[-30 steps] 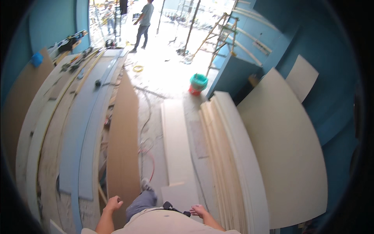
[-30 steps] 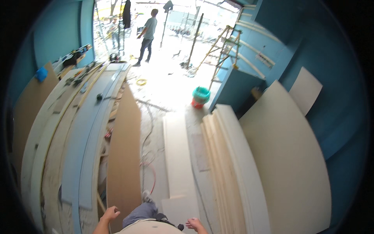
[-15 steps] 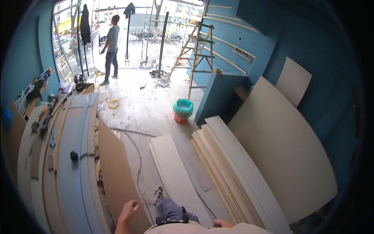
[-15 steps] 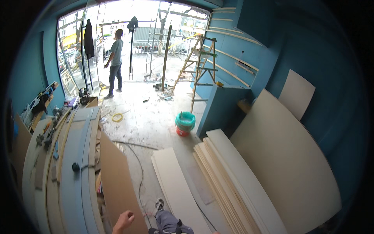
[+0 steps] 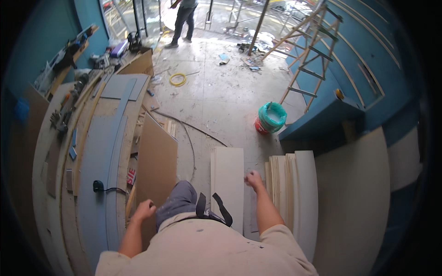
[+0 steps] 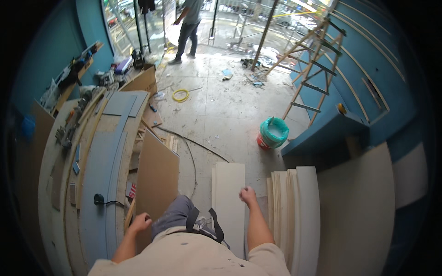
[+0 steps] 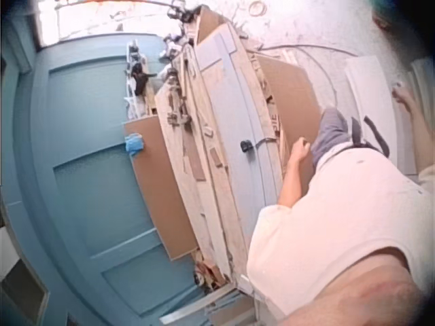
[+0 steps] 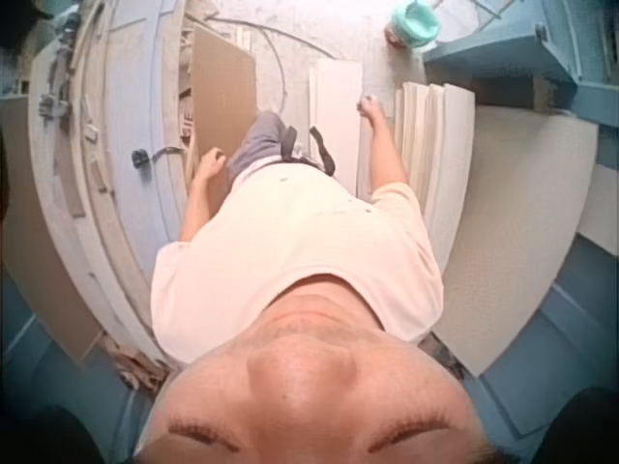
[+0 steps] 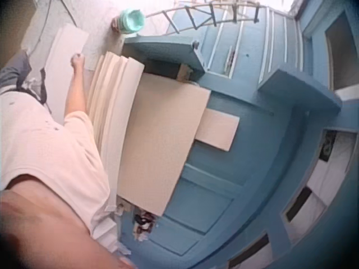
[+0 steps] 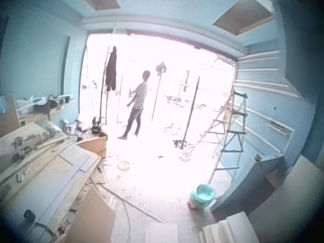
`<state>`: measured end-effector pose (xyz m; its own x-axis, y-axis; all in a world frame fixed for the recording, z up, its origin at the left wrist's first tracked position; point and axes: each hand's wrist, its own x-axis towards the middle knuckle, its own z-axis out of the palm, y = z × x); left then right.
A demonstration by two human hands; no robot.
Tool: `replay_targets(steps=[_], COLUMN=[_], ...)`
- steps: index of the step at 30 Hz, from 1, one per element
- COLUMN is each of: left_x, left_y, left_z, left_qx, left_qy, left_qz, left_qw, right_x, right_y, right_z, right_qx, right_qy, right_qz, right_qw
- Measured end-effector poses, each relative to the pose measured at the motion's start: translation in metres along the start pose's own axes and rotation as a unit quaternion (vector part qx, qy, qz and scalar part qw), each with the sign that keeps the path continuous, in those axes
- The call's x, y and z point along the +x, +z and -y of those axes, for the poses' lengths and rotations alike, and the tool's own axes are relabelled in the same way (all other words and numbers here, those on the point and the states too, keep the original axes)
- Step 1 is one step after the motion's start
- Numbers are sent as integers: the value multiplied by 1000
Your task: The person measures and marks white wooden panels using a tape measure and pencil. They handle multiple panels, measure dimensions, and write notes on the surfaces.
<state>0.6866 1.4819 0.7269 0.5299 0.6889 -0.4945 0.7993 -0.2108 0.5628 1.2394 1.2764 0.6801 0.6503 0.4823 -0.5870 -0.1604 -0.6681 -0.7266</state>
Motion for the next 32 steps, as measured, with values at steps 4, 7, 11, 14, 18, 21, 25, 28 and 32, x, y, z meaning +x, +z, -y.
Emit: replay_targets(steps=[4,7,11,14,18,21,25,28,32], left_x=[131,241,384,462,560,621,758,858,945], left_y=[-24,-52,-92,-150,-212,-272,-313,-346,-415], left_z=[-26,-33,-64,-107,-161,-240,-259,-281,-364], left_qx=[-12,-12,28,7,-4,-97,15,37,101], left_qy=[-11,-14,-38,7,68,20,133,125,74], left_qz=[30,38,61,34,40,63,32,90,202], left_qw=[999,999,997,999,997,993,991,987,971], right_x=[39,101,157,136,184,275,469,627,721], right_y=[31,35,-37,-57,-52,-11,72,95,126], right_z=[154,164,32,45,66,74,150,267,489], right_qx=[62,42,-57,-76,46,-2,-60,-98,-28], right_qy=[-84,-37,289,378,433,467,382,140,-127], right_qz=[48,38,46,52,-53,34,35,62,-92], right_qw=[993,998,955,921,899,883,922,983,987])
